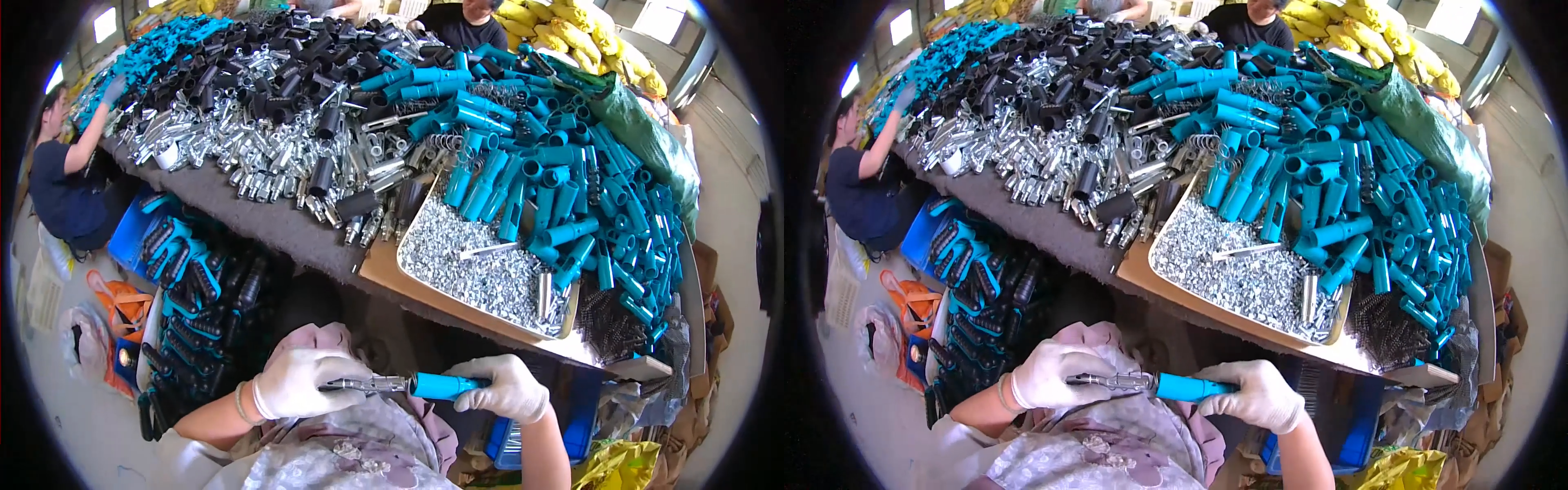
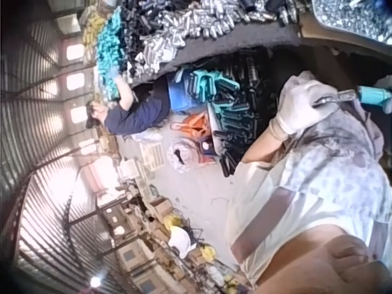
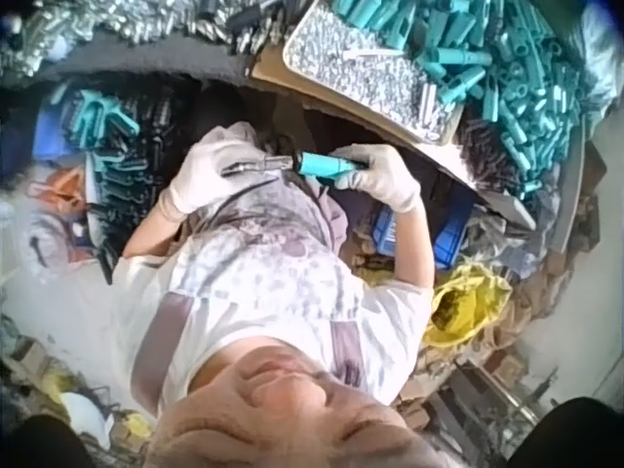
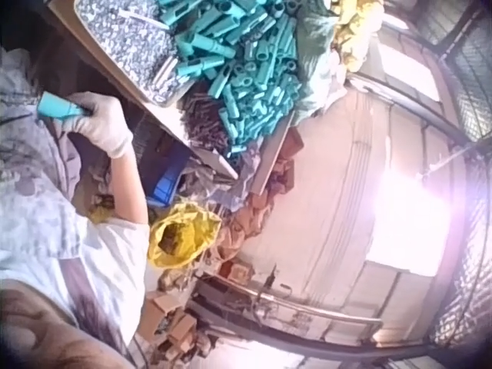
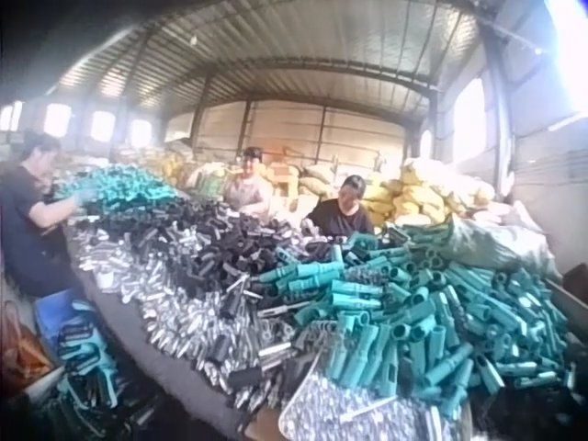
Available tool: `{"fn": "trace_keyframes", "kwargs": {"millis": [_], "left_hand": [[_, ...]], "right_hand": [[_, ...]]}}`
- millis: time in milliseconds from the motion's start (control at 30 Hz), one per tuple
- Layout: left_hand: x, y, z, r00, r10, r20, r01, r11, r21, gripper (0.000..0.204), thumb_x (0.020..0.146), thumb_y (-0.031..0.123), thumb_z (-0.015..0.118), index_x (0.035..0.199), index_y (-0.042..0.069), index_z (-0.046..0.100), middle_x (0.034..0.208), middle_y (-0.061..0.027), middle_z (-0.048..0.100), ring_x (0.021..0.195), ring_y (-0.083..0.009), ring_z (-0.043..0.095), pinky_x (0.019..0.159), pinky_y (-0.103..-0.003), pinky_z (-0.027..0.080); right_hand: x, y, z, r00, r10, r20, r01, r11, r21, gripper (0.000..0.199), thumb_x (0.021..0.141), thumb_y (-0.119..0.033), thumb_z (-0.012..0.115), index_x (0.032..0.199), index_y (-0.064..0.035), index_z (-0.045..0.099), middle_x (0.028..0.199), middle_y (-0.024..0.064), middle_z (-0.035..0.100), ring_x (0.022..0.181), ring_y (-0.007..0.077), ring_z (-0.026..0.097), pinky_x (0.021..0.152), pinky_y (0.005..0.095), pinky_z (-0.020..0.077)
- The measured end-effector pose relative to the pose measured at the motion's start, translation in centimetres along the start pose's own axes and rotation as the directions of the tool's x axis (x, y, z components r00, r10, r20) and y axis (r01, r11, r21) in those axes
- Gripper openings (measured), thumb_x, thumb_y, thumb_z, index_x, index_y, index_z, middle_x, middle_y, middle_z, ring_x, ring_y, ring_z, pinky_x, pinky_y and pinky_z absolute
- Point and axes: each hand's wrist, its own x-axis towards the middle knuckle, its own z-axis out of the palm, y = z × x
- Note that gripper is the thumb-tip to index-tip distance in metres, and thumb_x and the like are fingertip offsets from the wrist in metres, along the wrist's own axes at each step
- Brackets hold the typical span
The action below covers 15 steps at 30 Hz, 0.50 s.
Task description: Assembling plastic tool handles with metal components and internal springs.
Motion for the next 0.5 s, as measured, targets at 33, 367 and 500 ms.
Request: {"fn": "trace_keyframes", "kwargs": {"millis": [33, 367, 500], "left_hand": [[0.0, -0.3, 0.0, 1.000, 0.003, 0.004, -0.003, 1.000, -0.002, 0.025, 0.071, 0.017, 0.082, 0.094, 0.010, 0.074, 0.086, -0.0049, 0.071, 0.084, -0.0233, 0.068, 0.076, -0.032, 0.053], [0.4, -1.2, 2.8, 0.963, 0.213, 0.167, -0.239, 0.959, 0.154, 0.046, 0.081, 0.031, 0.075, 0.118, 0.007, 0.063, 0.082, -0.0103, 0.067, 0.081, -0.0291, 0.068, 0.071, -0.039, 0.054], [0.3, -1.1, 3.2, 0.917, 0.236, 0.323, -0.311, 0.928, 0.205, 0.054, 0.083, 0.037, 0.071, 0.127, 0.009, 0.055, 0.089, -0.0097, 0.066, 0.078, -0.0288, 0.068, 0.060, -0.041, 0.055]], "right_hand": [[0.1, 0.6, -0.3, 0.999, 0.005, 0.037, -0.004, 1.000, -0.026, 0.051, 0.073, -0.032, 0.087, 0.111, -0.0015, 0.072, 0.091, 0.0129, 0.074, 0.081, 0.0180, 0.069, 0.078, 0.0321, 0.0556], [0.4, -1.2, 5.2, 0.997, -0.053, -0.058, 0.049, 0.996, -0.081, 0.043, 0.076, -0.028, 0.082, 0.111, -0.0043, 0.071, 0.093, 0.0184, 0.071, 0.082, 0.0303, 0.071, 0.076, 0.0351, 0.0558], [0.0, -0.2, 6.5, 0.999, 0.016, -0.033, -0.014, 0.999, 0.049, 0.046, 0.077, -0.028, 0.083, 0.112, -0.0013, 0.070, 0.095, 0.0185, 0.071, 0.083, 0.0268, 0.070, 0.078, 0.0342, 0.0552]]}}
